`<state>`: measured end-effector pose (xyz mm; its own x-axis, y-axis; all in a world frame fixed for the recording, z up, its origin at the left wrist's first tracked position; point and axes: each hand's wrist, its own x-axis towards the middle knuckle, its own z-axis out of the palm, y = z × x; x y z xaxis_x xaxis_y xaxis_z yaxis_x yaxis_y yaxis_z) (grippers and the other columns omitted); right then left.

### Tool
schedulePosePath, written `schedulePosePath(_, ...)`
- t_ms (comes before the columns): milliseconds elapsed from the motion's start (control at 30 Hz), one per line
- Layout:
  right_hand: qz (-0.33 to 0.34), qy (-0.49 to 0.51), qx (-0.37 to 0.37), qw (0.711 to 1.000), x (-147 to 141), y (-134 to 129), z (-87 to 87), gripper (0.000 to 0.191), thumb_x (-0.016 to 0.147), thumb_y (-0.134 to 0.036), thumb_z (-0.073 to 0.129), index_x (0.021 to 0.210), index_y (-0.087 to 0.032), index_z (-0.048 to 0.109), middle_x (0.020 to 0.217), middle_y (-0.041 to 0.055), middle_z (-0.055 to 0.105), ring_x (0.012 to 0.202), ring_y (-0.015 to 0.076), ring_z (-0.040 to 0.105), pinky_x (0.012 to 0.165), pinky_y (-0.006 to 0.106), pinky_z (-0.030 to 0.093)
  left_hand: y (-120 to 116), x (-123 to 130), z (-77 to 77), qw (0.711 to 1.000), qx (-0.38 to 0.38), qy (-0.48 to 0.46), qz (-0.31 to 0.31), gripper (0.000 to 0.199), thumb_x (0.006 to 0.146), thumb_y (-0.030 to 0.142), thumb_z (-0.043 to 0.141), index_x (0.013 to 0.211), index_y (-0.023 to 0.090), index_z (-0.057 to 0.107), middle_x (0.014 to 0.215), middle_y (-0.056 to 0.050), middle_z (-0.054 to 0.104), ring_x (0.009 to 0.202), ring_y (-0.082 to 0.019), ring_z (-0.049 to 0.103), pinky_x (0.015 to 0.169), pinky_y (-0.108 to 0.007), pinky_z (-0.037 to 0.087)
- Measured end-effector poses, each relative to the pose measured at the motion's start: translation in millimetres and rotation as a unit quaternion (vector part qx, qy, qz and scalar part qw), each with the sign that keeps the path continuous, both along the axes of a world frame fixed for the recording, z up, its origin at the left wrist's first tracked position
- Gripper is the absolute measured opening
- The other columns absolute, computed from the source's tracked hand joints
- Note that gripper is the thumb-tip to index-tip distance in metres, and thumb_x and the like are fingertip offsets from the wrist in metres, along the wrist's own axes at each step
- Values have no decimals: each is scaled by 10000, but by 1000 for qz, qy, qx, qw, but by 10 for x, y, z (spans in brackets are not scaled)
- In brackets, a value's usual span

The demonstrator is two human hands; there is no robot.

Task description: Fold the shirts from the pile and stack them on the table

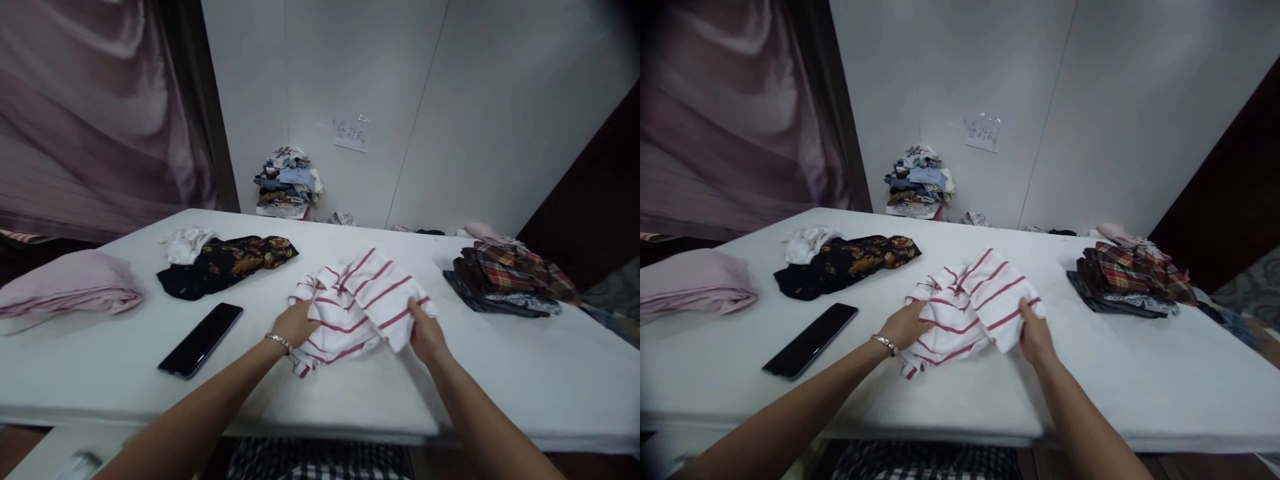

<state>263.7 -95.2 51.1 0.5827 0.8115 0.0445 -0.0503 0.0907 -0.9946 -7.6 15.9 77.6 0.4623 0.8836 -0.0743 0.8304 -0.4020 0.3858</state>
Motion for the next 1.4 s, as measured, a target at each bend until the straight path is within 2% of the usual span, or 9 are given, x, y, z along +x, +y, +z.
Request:
schedulePosePath(133, -134, -144, -107, 975, 596, -293, -116, 831, 750, -579, 612, 1418, -149, 365, 1226, 162, 619, 1020, 303, 640, 721, 401, 580, 41, -139, 1, 1000, -2, -7, -6, 393, 807, 379, 509, 1144, 195, 591, 1085, -122, 678, 976, -271, 633, 807, -369, 461)
schedulePosePath(233, -161, -378, -72, 909, 724, -479, -51, 726, 790, -552, 562, 1393, -177, 410, 1370, 155, 504, 1202, 306, 519, 891, 453, 504, 122, -245, -16, 998, 24, -52, 23, 450, 844, 496, 437, 1146, 199, 589, 1102, -103, 657, 979, -250, 618, 830, -351, 457)
schedulePosePath(333, -42, -517, -53, 853, 487, -447, 62, 500, 857, -518, 499, 1218, -186, 593, 1287, 131, 580, 1215, 278, 509, 1021, 454, 401, 253, -336, -57, 991, 66, -59, 96, 583, 842, 554, 396, 1224, 136, 536, 1258, -160, 566, 1117, -282, 559, 922, -372, 428)
schedulePosePath(567, 107, -591, -288, 746, -34, 13, -1, 382, 855, -354, 528, 1167, -146, 606, 1278, 179, 555, 1181, 317, 502, 943, 431, 411, 285, -158, -144, 994, -17, -2, 108, 400, 798, 456, 469, 1018, 149, 602, 1065, -206, 672, 966, -339, 640, 780, -417, 471)
schedulePosePath(767, 53, -455, -246, 854, 512, 154, 134, 235, 868, -268, 419, 860, -153, 624, 835, 96, 682, 772, 202, 631, 696, 293, 485, 249, 2, -112, 989, -19, -90, 113, 234, 729, 230, 521, 935, 204, 628, 956, -94, 726, 897, -255, 667, 754, -336, 491)
schedulePosePath(900, -115, -108, -119, 980, 1148, -127, 231, 244, 726, -374, 583, 880, -185, 588, 740, 44, 677, 648, 195, 649, 594, 305, 522, 502, -364, 49, 965, 8, -176, 193, 329, 777, 226, 437, 1054, 170, 607, 1027, -65, 710, 896, -185, 662, 735, -252, 508)
schedulePosePath(1033, -155, -30, -187, 970, 1593, -543, 81, 287, 577, -309, 699, 822, -184, 615, 642, 32, 661, 543, 195, 611, 510, 309, 493, 751, -790, 76, 937, 27, -217, 273, 377, 767, 267, 453, 1086, 135, 602, 1005, -79, 705, 862, -201, 662, 699, -259, 520)
schedulePosePath(1233, -174, -398, -272, 859, 1655, -623, 50, 432, 672, -375, 614, 1027, -136, 671, 959, 139, 710, 720, 247, 649, 668, 370, 506, 812, -889, -77, 933, 26, -209, 293, 289, 727, 239, 520, 979, 173, 645, 953, -70, 704, 881, -218, 655, 748, -285, 511)
schedulePosePath(1400, 52, -491, -143, 858, 1065, -54, 157, 418, 840, -426, 480, 1145, -194, 646, 1186, 96, 655, 1002, 247, 633, 879, 376, 489, 769, -839, -32, 945, 43, -167, 277, 312, 762, 245, 499, 1032, 177, 640, 977, -92, 692, 950, -247, 638, 832, -325, 486)
